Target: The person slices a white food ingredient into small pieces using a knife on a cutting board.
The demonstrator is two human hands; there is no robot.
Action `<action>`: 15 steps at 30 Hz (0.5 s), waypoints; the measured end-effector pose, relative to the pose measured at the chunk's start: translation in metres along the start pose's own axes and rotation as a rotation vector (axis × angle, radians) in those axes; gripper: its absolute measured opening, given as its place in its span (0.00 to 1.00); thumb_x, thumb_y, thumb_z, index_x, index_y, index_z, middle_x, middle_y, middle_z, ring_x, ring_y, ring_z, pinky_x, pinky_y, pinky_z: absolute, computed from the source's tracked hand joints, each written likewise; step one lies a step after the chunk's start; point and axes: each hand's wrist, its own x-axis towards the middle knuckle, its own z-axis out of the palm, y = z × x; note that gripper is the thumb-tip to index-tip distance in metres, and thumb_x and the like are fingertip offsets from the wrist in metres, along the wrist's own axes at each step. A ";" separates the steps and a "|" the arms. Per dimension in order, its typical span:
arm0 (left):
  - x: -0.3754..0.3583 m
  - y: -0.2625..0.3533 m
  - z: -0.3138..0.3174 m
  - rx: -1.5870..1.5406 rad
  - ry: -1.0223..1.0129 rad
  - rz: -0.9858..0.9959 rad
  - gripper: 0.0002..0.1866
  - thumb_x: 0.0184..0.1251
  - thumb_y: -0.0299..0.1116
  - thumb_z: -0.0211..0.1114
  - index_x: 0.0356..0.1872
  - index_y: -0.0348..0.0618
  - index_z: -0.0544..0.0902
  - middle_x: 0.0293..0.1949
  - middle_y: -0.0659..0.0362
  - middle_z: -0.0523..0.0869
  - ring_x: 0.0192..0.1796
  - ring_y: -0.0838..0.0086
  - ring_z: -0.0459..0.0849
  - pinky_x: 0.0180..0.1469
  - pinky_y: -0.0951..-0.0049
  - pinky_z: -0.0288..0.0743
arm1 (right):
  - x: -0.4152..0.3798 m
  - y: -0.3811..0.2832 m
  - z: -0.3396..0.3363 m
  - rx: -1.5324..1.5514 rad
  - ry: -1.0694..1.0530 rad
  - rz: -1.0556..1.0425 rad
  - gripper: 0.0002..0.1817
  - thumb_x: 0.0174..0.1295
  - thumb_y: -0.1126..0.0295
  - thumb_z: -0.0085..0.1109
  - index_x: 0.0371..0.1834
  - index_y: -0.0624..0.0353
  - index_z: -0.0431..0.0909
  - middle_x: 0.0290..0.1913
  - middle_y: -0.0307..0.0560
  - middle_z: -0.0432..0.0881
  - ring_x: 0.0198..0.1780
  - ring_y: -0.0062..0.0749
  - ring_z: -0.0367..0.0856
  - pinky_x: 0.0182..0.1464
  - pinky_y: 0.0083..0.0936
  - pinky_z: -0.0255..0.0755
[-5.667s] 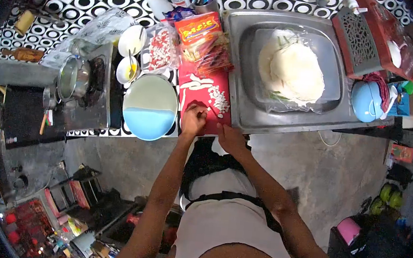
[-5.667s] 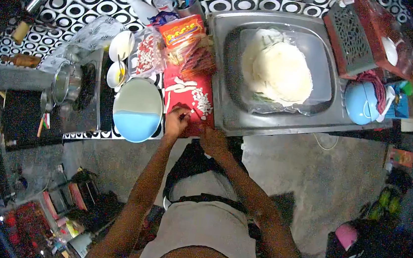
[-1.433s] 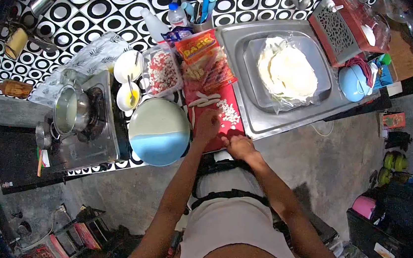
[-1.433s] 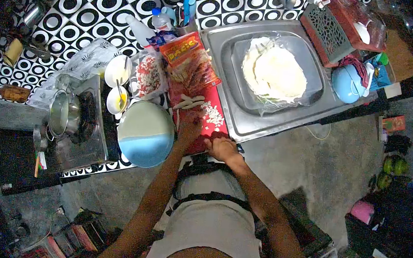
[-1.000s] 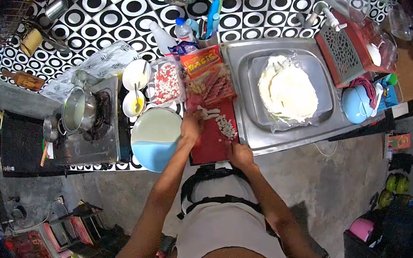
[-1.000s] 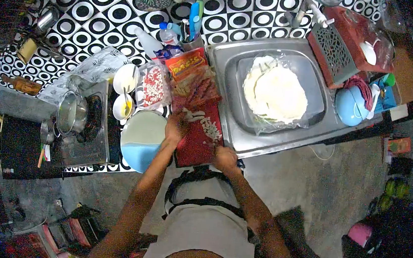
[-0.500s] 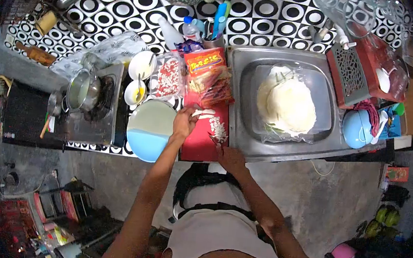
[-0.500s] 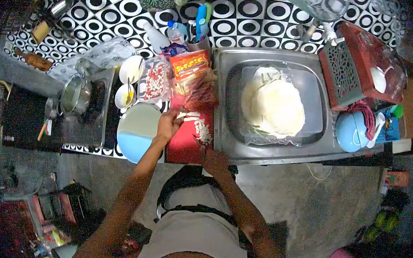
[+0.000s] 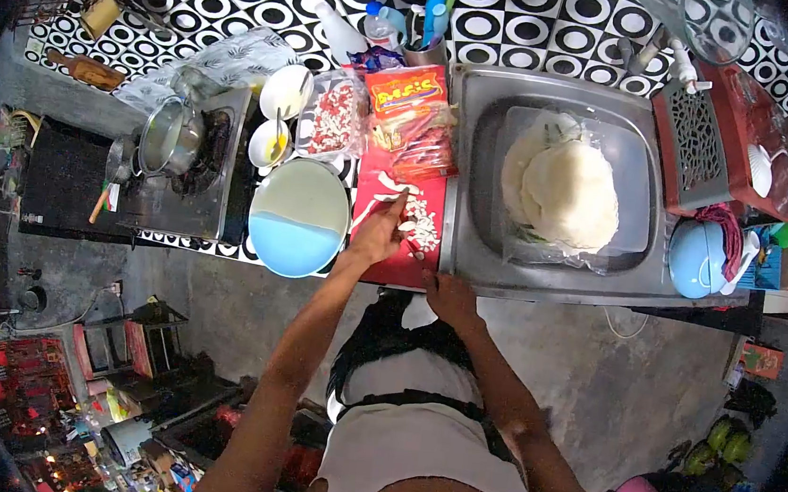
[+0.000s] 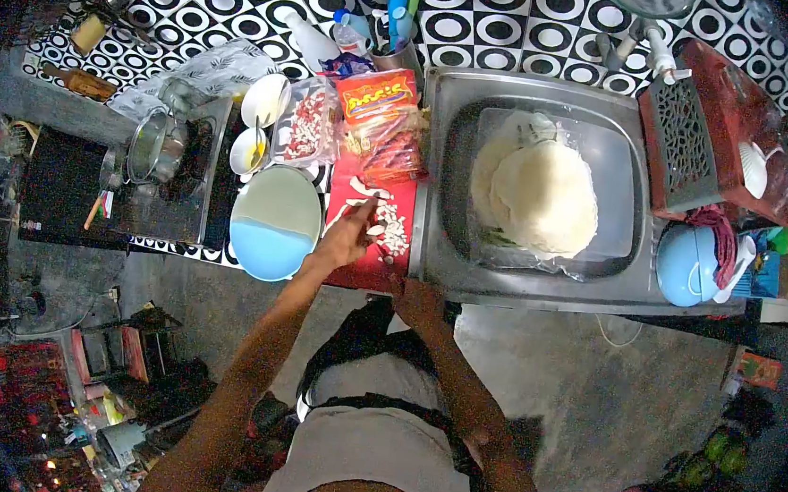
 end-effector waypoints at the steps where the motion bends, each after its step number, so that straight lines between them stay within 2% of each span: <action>1: -0.001 0.000 -0.001 -0.023 0.004 -0.036 0.44 0.49 0.23 0.61 0.69 0.53 0.50 0.41 0.46 0.82 0.42 0.52 0.80 0.44 0.59 0.75 | 0.000 -0.001 0.000 -0.006 -0.017 0.005 0.30 0.65 0.46 0.36 0.26 0.63 0.76 0.29 0.65 0.78 0.35 0.62 0.77 0.40 0.52 0.69; 2: -0.003 0.000 -0.003 -0.046 0.007 -0.073 0.44 0.49 0.24 0.61 0.69 0.53 0.51 0.39 0.46 0.82 0.41 0.52 0.81 0.43 0.59 0.75 | 0.001 -0.001 0.002 0.009 0.017 -0.011 0.30 0.65 0.46 0.37 0.25 0.63 0.76 0.29 0.65 0.78 0.35 0.62 0.77 0.39 0.52 0.69; 6: -0.020 -0.012 -0.002 -0.077 0.190 -0.062 0.20 0.50 0.28 0.64 0.49 0.45 0.78 0.31 0.49 0.84 0.37 0.55 0.83 0.41 0.61 0.76 | 0.004 0.000 0.021 0.027 0.106 -0.051 0.29 0.65 0.47 0.38 0.25 0.64 0.75 0.28 0.65 0.78 0.34 0.63 0.77 0.39 0.52 0.69; 7: -0.026 -0.014 -0.002 -0.135 0.257 -0.099 0.12 0.50 0.31 0.65 0.38 0.44 0.82 0.29 0.51 0.85 0.35 0.59 0.84 0.40 0.64 0.76 | 0.004 -0.001 0.026 0.024 0.121 -0.058 0.29 0.65 0.47 0.39 0.25 0.64 0.75 0.28 0.65 0.78 0.34 0.63 0.77 0.38 0.52 0.69; 10: -0.046 -0.030 0.014 -0.332 0.356 -0.184 0.14 0.49 0.31 0.66 0.40 0.45 0.81 0.29 0.51 0.85 0.33 0.65 0.85 0.37 0.68 0.77 | -0.001 -0.006 0.025 0.000 0.170 -0.063 0.27 0.65 0.50 0.41 0.25 0.64 0.75 0.27 0.66 0.77 0.33 0.64 0.76 0.37 0.52 0.69; 11: -0.051 -0.033 0.024 -0.366 0.417 -0.167 0.14 0.49 0.31 0.67 0.40 0.45 0.81 0.28 0.52 0.85 0.32 0.69 0.85 0.36 0.72 0.76 | -0.001 -0.005 0.026 -0.023 0.203 -0.052 0.25 0.64 0.51 0.43 0.26 0.64 0.76 0.26 0.65 0.78 0.33 0.61 0.77 0.37 0.50 0.70; 13: -0.058 -0.034 0.031 -0.319 0.471 -0.127 0.13 0.50 0.31 0.68 0.38 0.42 0.80 0.28 0.52 0.84 0.31 0.68 0.85 0.34 0.71 0.76 | 0.000 -0.007 0.030 -0.067 0.267 -0.036 0.21 0.63 0.54 0.46 0.29 0.63 0.77 0.25 0.63 0.78 0.31 0.56 0.79 0.35 0.47 0.73; 15: -0.055 -0.036 0.034 -0.362 0.448 -0.140 0.13 0.51 0.32 0.68 0.38 0.41 0.80 0.28 0.52 0.84 0.31 0.66 0.84 0.34 0.70 0.76 | -0.004 -0.012 0.033 -0.087 0.289 -0.074 0.19 0.63 0.55 0.47 0.31 0.62 0.77 0.24 0.63 0.78 0.31 0.57 0.78 0.34 0.48 0.72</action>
